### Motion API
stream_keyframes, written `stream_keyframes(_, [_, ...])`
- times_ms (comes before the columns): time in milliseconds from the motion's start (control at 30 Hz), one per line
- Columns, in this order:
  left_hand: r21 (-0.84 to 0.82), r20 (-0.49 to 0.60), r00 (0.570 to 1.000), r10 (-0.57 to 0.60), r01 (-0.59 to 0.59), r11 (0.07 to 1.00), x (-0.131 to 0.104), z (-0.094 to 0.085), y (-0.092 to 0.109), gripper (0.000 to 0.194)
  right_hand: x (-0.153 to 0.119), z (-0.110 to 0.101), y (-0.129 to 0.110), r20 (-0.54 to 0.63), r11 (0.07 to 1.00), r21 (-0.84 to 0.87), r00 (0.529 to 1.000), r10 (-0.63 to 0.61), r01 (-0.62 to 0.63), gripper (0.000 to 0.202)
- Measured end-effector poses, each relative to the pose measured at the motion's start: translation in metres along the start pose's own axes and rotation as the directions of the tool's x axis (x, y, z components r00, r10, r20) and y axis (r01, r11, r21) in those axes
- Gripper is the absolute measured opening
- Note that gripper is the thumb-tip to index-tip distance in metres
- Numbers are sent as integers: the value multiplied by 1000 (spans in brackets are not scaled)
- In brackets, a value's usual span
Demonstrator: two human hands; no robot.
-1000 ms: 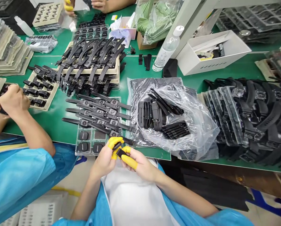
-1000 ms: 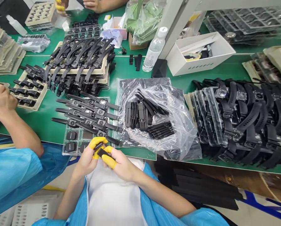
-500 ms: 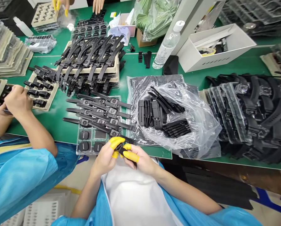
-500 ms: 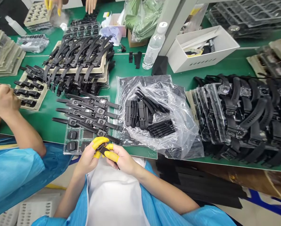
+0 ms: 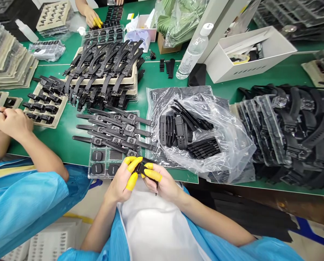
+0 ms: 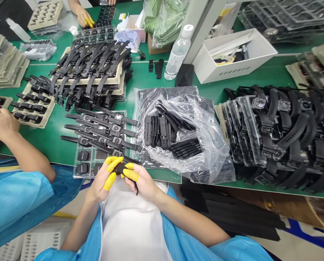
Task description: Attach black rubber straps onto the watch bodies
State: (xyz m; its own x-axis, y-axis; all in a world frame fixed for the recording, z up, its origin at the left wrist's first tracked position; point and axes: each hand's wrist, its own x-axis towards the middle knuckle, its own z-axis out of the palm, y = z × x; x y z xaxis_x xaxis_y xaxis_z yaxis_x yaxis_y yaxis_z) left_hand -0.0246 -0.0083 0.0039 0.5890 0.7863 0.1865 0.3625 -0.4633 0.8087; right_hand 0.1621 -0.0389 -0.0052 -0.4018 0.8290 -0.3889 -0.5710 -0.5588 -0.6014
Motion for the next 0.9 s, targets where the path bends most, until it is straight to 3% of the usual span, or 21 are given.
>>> stream_keyframes(200, [163, 51, 999, 12, -20, 987, 2, -4, -2, 51, 0, -2, -1, -8, 998, -56, 1000, 4, -4, 37])
stream_keyframes(333, [33, 50, 998, 34, -36, 999, -1, -4, -5, 49, -1, -4, -1, 20, 986, -162, 999, -40, 42, 39])
stream_keyframes(467, [-31, -66, 996, -65, 63, 997, -5, -3, -10, 46, 0, -5, -4, 43, 987, -153, 998, -41, 47, 41])
stream_keyframes(600, [-60, -256, 966, -29, 14, 998, -5, 2, -14, 21, 3, -5, -5, 83, 987, -159, 996, -15, 28, 46])
stream_keyframes(733, [-300, -305, 941, -147, 51, 953, -3, 15, -11, 17, 8, -6, -3, 175, 992, -71, 978, 114, -103, 48])
stream_keyframes(833, [-515, -379, 878, -292, 62, 855, -1, 15, -4, 23, 9, -9, -5, 233, 971, -47, 943, 238, -234, 48])
stream_keyframes(900, [-602, -491, 778, -391, 22, 798, 3, 5, 0, 23, 7, -12, -7, 258, 958, -90, 922, 288, -274, 47])
